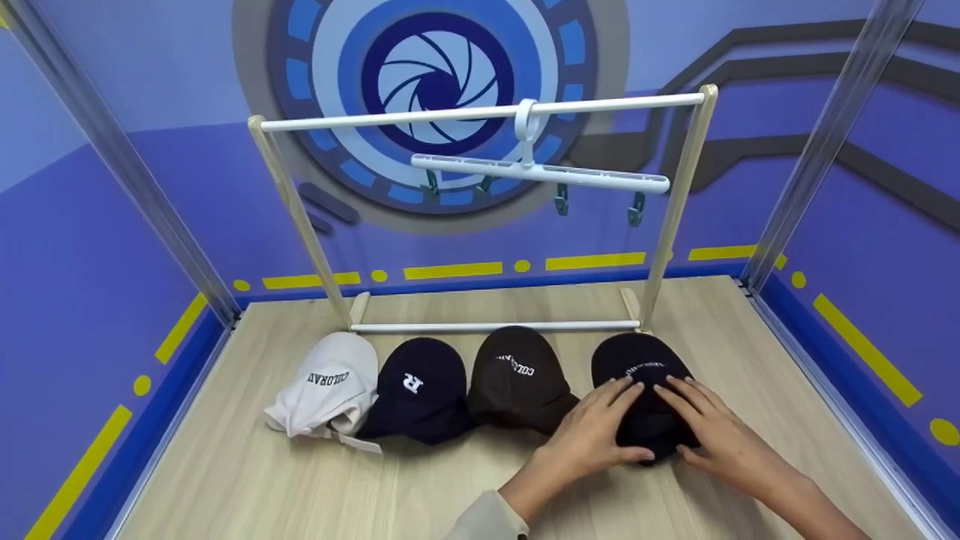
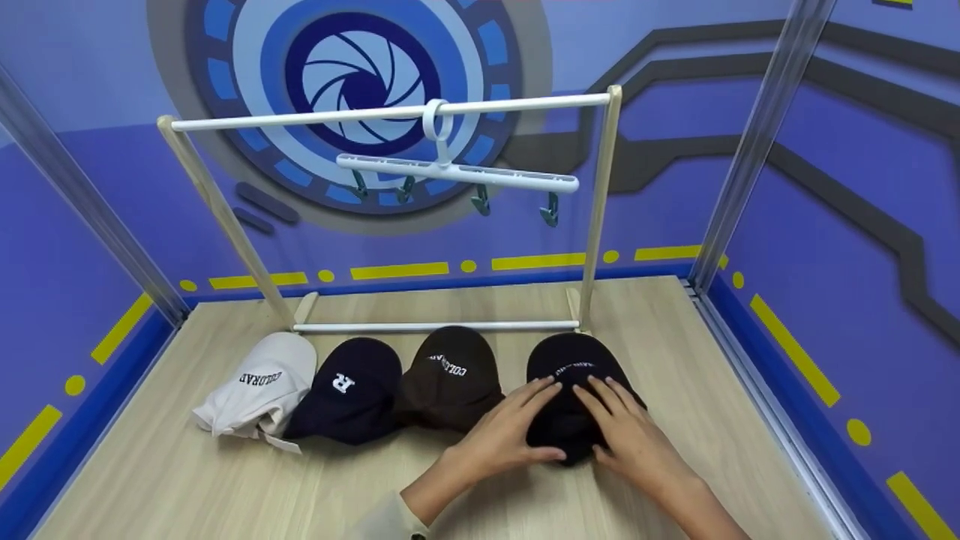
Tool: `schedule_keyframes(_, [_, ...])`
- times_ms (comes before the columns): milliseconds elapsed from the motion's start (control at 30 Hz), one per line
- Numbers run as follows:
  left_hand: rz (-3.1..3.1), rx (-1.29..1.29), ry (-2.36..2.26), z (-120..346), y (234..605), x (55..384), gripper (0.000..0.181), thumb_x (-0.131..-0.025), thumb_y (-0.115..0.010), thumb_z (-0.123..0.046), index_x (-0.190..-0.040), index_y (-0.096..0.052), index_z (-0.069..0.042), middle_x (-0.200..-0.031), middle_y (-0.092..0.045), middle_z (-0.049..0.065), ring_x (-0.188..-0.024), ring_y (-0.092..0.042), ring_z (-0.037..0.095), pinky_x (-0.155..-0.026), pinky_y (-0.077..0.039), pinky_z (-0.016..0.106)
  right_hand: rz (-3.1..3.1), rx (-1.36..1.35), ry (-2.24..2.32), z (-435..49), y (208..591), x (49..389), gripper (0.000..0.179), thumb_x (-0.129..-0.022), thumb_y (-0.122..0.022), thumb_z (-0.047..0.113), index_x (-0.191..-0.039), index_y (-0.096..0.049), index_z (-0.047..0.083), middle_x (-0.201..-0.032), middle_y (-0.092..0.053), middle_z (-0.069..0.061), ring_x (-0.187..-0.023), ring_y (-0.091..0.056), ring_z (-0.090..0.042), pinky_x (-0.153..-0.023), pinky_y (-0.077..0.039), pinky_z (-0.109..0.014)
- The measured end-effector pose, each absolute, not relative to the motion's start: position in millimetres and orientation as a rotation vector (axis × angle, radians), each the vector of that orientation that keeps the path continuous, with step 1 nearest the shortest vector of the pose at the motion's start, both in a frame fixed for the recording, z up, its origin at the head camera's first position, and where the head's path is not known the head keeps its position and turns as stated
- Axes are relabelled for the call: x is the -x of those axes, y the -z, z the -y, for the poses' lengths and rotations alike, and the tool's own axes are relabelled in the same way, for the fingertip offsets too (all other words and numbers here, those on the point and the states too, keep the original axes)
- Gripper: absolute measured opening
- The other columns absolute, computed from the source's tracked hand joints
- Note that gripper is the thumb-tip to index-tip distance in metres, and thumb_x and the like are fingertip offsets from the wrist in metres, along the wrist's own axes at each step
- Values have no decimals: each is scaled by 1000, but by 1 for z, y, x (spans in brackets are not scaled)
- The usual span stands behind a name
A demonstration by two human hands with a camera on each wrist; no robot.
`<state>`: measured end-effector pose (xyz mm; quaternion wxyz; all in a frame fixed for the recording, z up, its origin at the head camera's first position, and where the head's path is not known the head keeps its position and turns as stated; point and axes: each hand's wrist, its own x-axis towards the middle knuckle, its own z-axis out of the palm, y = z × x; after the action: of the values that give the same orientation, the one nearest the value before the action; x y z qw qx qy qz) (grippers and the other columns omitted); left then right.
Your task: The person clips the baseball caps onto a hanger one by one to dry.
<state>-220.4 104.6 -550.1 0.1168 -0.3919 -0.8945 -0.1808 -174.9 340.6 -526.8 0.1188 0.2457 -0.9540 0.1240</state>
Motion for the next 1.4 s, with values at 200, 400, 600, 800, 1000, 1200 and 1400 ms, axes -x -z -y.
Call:
schedule_keyframes(200, [2702,1109,595,-118,553,226,94,-84,-75,-61,-158,-36,-18,-159,-41,5,-143,-44,25,-113,-41,31,2761,-726,-321,-340,527,179,88,-72,-87,-2,-150,-46,5,-148,-47,-24,-133,-46,-48,-99,-48,-61])
schedule_keyframes(400, [2798,1090,626,-123,559,223,90,-88,-74,-55,-159,-35,-18,-160,-39,6,-139,-48,20,-107,-45,28,2834,-664,-366,-338,530,176,86,-76,-84,-3,-152,-45,7,-150,-46,-23,-136,-43,-49,-100,-47,-62])
schedule_keyframes(600, [2802,1086,601,-121,569,219,76,-93,-72,-48,-156,-41,-20,-156,-45,4,-130,-56,15,-101,-49,25,2803,-642,-382,-336,541,169,87,-73,-85,-4,-150,-46,4,-147,-49,-23,-135,-45,-46,-102,-46,-59])
schedule_keyframes(800, [2755,1141,575,-121,571,220,61,-97,-67,-43,-152,-48,-24,-152,-51,2,-131,-55,12,-101,-49,25,2708,-611,-339,-337,549,170,83,-71,-86,-4,-145,-49,0,-143,-54,-21,-133,-48,-39,-118,-26,-23])
schedule_keyframes(1000, [2755,1137,570,-119,568,224,55,-99,-65,-40,-149,-52,-22,-147,-55,-2,-133,-53,10,-104,-47,25,2610,-669,-361,-334,550,178,82,-67,-85,-8,-141,-50,-5,-138,-56,-26,-128,-49,-44,-118,-11,-13])
schedule_keyframes(1200, [2735,1146,560,-119,564,224,51,-100,-65,-38,-146,-55,-21,-144,-58,-4,-128,-56,6,-102,-47,21,2564,-670,-380,-333,550,180,80,-64,-84,-11,-137,-51,-8,-134,-57,-28,-124,-51,-47,-112,3,-4])
schedule_keyframes(1400, [2733,1144,566,-120,567,219,49,-99,-66,-39,-145,-57,-22,-142,-59,-4,-125,-59,7,-100,-49,21,2606,-640,-401,-334,553,176,76,-67,-83,-9,-136,-53,-7,-135,-57,-27,-125,-51,-46,-111,4,-4])
